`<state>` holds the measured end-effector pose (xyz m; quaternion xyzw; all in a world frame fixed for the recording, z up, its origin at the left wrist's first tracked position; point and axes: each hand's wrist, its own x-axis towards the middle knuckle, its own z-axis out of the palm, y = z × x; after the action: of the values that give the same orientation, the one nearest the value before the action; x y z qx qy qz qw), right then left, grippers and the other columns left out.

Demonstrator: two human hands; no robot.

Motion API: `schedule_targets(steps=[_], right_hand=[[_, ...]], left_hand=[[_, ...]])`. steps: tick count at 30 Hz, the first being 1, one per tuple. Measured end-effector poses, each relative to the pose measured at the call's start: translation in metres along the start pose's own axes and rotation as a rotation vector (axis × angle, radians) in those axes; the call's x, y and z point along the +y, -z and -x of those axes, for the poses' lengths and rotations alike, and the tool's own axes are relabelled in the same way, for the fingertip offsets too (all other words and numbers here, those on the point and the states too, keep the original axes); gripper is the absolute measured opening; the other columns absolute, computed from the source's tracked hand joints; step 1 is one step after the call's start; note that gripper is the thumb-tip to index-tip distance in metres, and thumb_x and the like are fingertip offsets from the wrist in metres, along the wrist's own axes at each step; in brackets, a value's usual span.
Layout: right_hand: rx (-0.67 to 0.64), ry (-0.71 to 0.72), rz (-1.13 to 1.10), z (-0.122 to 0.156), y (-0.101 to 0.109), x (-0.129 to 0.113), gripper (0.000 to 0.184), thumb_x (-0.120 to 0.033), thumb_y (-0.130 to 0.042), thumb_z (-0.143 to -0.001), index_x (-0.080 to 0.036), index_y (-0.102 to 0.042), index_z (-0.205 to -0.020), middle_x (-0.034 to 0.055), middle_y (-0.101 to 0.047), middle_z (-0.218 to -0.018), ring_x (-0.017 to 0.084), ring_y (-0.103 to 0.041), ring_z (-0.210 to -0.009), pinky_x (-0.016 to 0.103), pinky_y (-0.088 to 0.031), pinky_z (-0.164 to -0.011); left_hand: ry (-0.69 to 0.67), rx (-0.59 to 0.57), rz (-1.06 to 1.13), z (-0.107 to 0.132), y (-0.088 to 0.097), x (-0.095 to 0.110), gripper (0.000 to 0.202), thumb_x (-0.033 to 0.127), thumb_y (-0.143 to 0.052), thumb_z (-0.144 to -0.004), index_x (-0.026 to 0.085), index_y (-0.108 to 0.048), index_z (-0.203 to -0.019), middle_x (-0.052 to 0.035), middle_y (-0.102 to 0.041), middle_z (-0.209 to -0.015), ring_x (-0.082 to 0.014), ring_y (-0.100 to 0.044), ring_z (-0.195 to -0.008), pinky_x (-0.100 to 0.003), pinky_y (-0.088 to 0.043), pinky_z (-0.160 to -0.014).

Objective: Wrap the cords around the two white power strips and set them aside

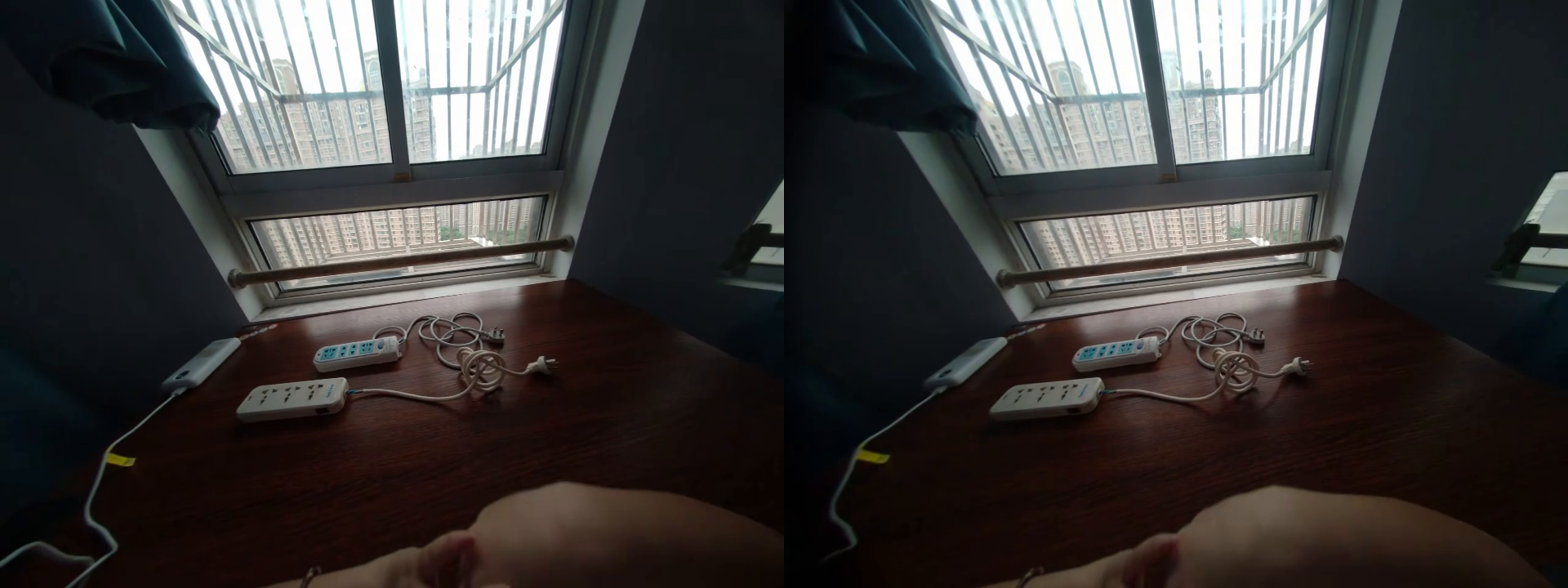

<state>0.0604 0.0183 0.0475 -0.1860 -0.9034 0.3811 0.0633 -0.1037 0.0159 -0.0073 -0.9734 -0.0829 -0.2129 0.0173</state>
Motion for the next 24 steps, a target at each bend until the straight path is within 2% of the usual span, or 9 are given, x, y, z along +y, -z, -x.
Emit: schedule_targets(steps=[1, 2, 5, 7, 9, 13, 18, 22, 24], right_hand=[[-0.025, -0.021, -0.003, 0.006, 0.01, 0.006, 0.015, -0.032, -0.055, -0.079, -0.019, -0.059, -0.087, -0.0006, -0.059, -0.078, 0.01, -0.055, -0.063, 0.02, -0.045, -0.056], [-0.012, -0.059, 0.001, 0.014, 0.021, 0.016, 0.014, -0.029, -0.056, -0.078, -0.021, -0.059, -0.089, -0.0019, -0.06, -0.076, 0.01, -0.055, -0.061, 0.019, -0.044, -0.055], [0.338, -0.283, 0.17, 0.051, 0.058, 0.064, 0.03, -0.026, -0.059, -0.075, -0.023, -0.056, -0.104, 0.0004, -0.06, -0.095, 0.015, -0.056, -0.085, 0.023, -0.044, -0.073], [0.567, -0.48, 0.469, 0.081, 0.072, 0.106, 0.039, -0.03, -0.066, -0.066, -0.023, -0.058, -0.104, 0.0047, -0.053, -0.113, 0.024, -0.043, -0.108, 0.036, -0.034, -0.092], [0.55, -0.682, 0.574, 0.107, 0.074, 0.147, 0.051, -0.031, -0.071, -0.058, -0.025, -0.058, -0.108, 0.0063, -0.043, -0.126, 0.033, -0.028, -0.119, 0.045, -0.026, -0.097], [0.581, -0.593, 0.508, 0.129, 0.054, 0.194, 0.04, -0.031, -0.052, -0.077, -0.023, -0.051, -0.116, 0.0069, -0.039, -0.127, 0.024, -0.036, -0.115, 0.036, -0.03, -0.097], [0.722, -0.506, 0.486, 0.125, 0.049, 0.187, 0.029, -0.028, -0.046, -0.081, -0.02, -0.056, -0.106, 0.0087, -0.052, -0.103, 0.02, -0.05, -0.094, 0.032, -0.04, -0.085], [0.772, -0.474, 0.351, 0.125, 0.073, 0.137, 0.044, -0.036, -0.059, -0.073, -0.018, -0.048, -0.111, 0.005, -0.056, -0.088, 0.017, -0.054, -0.078, 0.028, -0.045, -0.071], [0.84, -0.465, 0.33, 0.12, 0.085, 0.102, 0.045, -0.041, -0.062, -0.071, -0.019, -0.05, -0.107, 0.0042, -0.056, -0.086, 0.016, -0.054, -0.077, 0.025, -0.045, -0.066]], left_hand=[[-0.131, 0.035, -0.027, 0.013, 0.001, -0.004, 0.02, 0.021, -0.054, -0.075, 0.039, -0.063, -0.073, 0.0197, -0.061, -0.1, -0.0066, -0.046, -0.11, -0.015, -0.051, -0.078], [-0.267, 0.169, -0.205, 0.022, 0.0, -0.008, 0.023, 0.018, -0.05, -0.077, 0.037, -0.062, -0.083, 0.0189, -0.056, -0.111, -0.0055, -0.035, -0.118, -0.02, -0.047, -0.089], [-0.274, 0.356, -0.447, 0.028, -0.008, -0.013, 0.023, 0.03, -0.054, -0.078, 0.033, -0.057, -0.1, 0.0133, -0.045, -0.126, -0.0133, -0.024, -0.125, -0.04, -0.028, -0.104], [-0.229, 0.327, -0.416, 0.022, -0.009, -0.013, 0.03, 0.031, -0.058, -0.077, 0.031, -0.054, -0.106, 0.0097, -0.047, -0.125, -0.0159, -0.029, -0.123, -0.043, -0.026, -0.105], [-0.178, 0.249, -0.363, 0.016, -0.005, -0.013, 0.035, 0.024, -0.057, -0.076, 0.026, -0.052, -0.111, 0.0062, -0.051, -0.122, -0.0176, -0.032, -0.122, -0.044, -0.027, -0.105], [-0.119, 0.132, -0.34, 0.011, 0.007, -0.015, 0.038, 0.015, -0.051, -0.077, 0.018, -0.05, -0.114, 0.0004, -0.05, -0.124, -0.0206, -0.032, -0.122, -0.046, -0.024, -0.106], [-0.011, 0.014, -0.329, 0.008, 0.011, -0.024, 0.041, 0.015, -0.048, -0.079, 0.016, -0.045, -0.119, -0.0038, -0.043, -0.13, -0.0248, -0.028, -0.125, -0.048, -0.026, -0.104], [0.177, -0.089, -0.222, 0.006, 0.013, -0.04, 0.042, 0.019, -0.05, -0.08, 0.016, -0.041, -0.121, -0.0107, -0.037, -0.132, -0.0285, -0.025, -0.125, -0.05, -0.03, -0.101], [0.299, -0.099, -0.098, 0.006, 0.016, -0.05, 0.042, 0.02, -0.051, -0.08, 0.016, -0.04, -0.12, -0.0128, -0.039, -0.129, -0.0271, -0.035, -0.119, -0.044, -0.038, -0.096]])
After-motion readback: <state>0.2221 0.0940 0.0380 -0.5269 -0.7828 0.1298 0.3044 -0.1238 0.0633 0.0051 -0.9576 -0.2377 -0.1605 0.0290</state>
